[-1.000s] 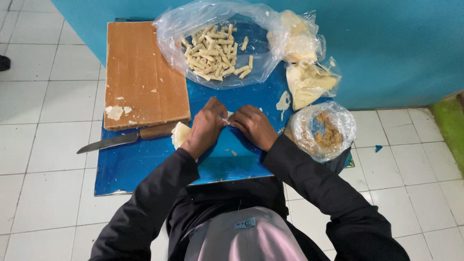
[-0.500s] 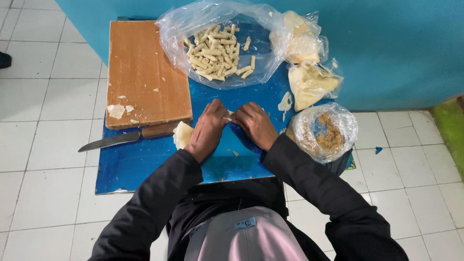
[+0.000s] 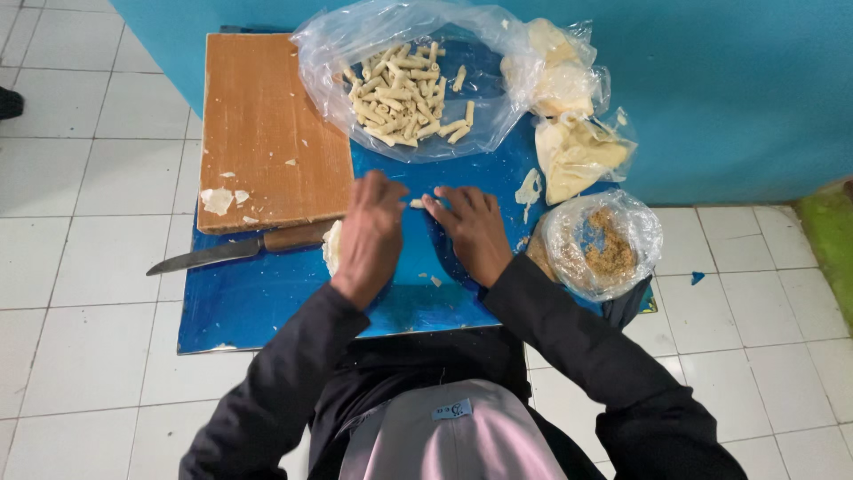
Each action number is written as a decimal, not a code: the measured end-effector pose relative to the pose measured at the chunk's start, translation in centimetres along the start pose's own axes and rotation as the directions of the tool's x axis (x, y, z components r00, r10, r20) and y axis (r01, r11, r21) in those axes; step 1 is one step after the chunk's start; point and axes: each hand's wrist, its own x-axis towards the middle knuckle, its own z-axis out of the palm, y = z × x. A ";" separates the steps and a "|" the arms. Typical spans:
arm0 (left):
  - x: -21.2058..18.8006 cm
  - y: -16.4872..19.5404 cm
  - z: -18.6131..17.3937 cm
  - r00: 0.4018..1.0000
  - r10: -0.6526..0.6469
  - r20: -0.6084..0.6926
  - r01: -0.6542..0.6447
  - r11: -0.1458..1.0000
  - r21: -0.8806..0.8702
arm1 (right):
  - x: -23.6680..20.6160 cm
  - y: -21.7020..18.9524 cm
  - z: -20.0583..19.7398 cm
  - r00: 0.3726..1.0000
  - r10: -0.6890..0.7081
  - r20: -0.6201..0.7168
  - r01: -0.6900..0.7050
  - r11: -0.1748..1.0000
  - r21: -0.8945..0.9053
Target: The person sits at a small blue table and wraps pastries by hand, taking thin dough wrappers, pinching their edges closed one at a time, and setting the folded pieces aside while occasionally reaching into a covered container of brown filling. A knife and a bag of already-wrapped dough pieces rest on the table.
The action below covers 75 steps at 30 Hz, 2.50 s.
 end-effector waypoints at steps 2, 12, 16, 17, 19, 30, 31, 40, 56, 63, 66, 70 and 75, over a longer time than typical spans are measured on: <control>-1.2 0.5 -2.5 0.998 -0.063 -0.019 0.065 0.990 0.123 | 0.5 0.6 0.4 1.000 -0.001 -0.011 0.002 0.999 0.039; -6.7 0.4 -5.4 0.890 -0.440 -0.120 0.447 0.793 0.413 | 2.1 2.1 2.6 0.995 0.090 -0.034 -0.079 0.967 0.241; -7.9 -0.3 -4.3 0.877 -0.472 -0.088 0.469 0.804 0.366 | 1.4 2.0 3.9 0.998 0.052 0.022 -0.056 0.979 0.195; -8.1 -0.5 -4.0 0.886 -0.454 -0.093 0.457 0.821 0.343 | 1.4 2.4 4.1 0.998 0.033 0.050 -0.042 0.983 0.179; -8.3 -0.7 -3.5 0.894 -0.435 -0.108 0.447 0.848 0.283 | 2.2 3.5 4.0 0.985 0.092 0.145 -0.134 0.940 0.314; -8.2 -1.4 -0.2 0.771 -0.635 0.047 0.388 0.410 -0.825 | 3.0 -4.0 -1.5 0.961 0.240 0.136 -0.261 0.630 0.732; -8.4 -1.1 0.4 0.752 -0.654 0.086 0.369 0.310 -0.876 | 2.7 -5.3 -1.5 0.968 0.235 0.091 -0.231 0.681 0.695; -7.5 -0.4 2.3 0.755 -0.598 0.268 0.293 -0.057 -0.954 | 2.4 -6.4 -2.4 0.954 0.300 0.015 -0.251 0.769 0.588; -5.6 1.7 2.4 0.779 -0.601 0.177 0.392 0.247 -0.886 | -1.3 -1.8 1.0 0.800 0.324 0.505 -0.472 -0.178 0.863; -4.9 1.5 2.6 0.785 -0.571 0.240 0.427 0.219 -0.877 | -2.0 -0.4 1.7 0.719 0.326 0.614 -0.475 -0.415 0.776; -5.0 1.3 3.0 0.782 -0.556 0.281 0.450 0.192 -0.872 | -2.0 -0.4 1.8 0.727 0.347 0.593 -0.496 -0.333 0.802; -5.2 0.8 3.6 0.745 -0.606 0.280 0.508 0.243 -0.826 | -1.7 -0.8 1.4 0.711 0.387 0.588 -0.463 -0.372 0.805; -5.2 0.3 4.1 0.767 -0.593 0.247 0.462 0.243 -0.853 | -2.0 -1.5 1.0 0.806 0.431 0.407 -0.444 -0.016 0.896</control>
